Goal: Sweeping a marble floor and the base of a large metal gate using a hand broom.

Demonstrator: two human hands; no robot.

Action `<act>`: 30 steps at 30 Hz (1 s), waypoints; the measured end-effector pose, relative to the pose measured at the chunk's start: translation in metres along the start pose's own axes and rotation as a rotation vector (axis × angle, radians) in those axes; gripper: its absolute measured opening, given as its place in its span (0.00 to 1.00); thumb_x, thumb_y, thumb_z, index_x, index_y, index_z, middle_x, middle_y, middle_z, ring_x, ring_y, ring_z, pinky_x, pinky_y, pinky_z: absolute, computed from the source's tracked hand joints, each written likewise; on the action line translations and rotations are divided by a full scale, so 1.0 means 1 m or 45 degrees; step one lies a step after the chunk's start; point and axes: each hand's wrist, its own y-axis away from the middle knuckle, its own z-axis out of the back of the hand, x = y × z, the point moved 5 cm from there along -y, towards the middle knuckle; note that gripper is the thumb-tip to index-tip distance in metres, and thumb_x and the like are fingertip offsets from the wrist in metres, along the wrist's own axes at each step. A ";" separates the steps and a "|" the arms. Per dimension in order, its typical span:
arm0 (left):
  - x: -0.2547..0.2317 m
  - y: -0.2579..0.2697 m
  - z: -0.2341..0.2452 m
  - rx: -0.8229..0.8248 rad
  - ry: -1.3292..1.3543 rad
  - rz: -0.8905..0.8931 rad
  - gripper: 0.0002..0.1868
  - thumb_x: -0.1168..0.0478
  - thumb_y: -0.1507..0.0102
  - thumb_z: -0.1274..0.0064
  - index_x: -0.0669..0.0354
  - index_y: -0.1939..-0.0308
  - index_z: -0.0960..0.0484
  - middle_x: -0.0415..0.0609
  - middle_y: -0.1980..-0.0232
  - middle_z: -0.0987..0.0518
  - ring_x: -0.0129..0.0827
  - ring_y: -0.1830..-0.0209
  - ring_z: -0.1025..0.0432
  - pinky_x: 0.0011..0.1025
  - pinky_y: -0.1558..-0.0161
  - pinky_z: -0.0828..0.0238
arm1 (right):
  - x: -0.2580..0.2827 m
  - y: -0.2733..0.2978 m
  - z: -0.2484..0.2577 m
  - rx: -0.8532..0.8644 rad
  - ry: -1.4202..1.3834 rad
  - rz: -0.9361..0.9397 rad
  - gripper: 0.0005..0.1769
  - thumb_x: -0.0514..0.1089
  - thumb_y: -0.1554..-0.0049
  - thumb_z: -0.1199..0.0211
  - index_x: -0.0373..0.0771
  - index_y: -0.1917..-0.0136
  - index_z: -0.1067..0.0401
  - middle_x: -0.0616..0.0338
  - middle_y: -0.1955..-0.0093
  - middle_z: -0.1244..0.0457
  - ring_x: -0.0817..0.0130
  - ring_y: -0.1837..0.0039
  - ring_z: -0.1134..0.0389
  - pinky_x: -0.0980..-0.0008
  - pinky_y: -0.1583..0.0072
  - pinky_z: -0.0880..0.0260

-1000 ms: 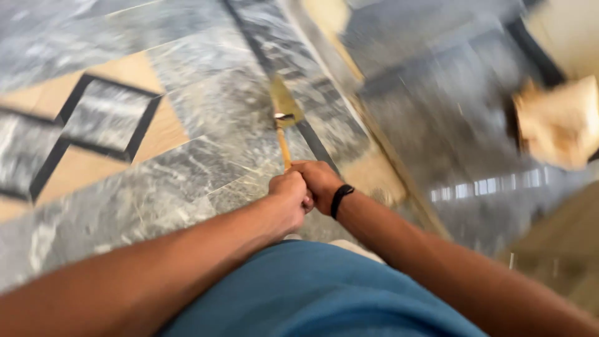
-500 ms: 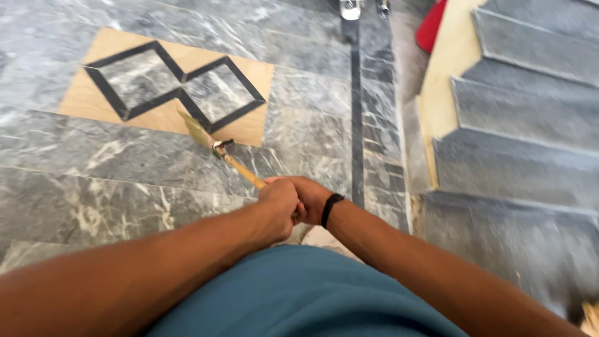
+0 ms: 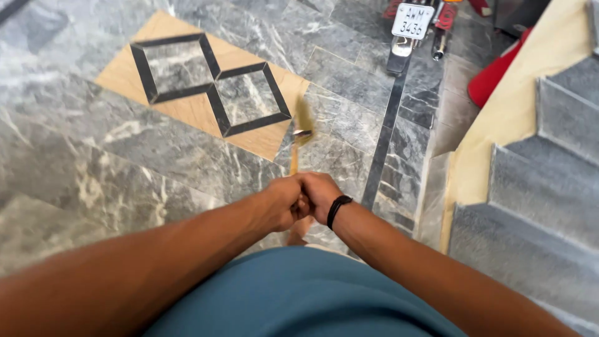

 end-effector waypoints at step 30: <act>-0.120 -0.126 -0.237 -0.490 0.123 -0.062 0.04 0.70 0.32 0.62 0.68 0.60 0.33 0.52 0.72 0.30 0.31 0.82 0.37 0.28 0.81 0.38 | 0.213 -0.167 0.179 0.250 0.346 -0.071 0.06 0.41 0.45 0.38 0.35 0.61 0.30 0.62 0.71 0.41 0.73 0.74 0.42 0.74 0.75 0.45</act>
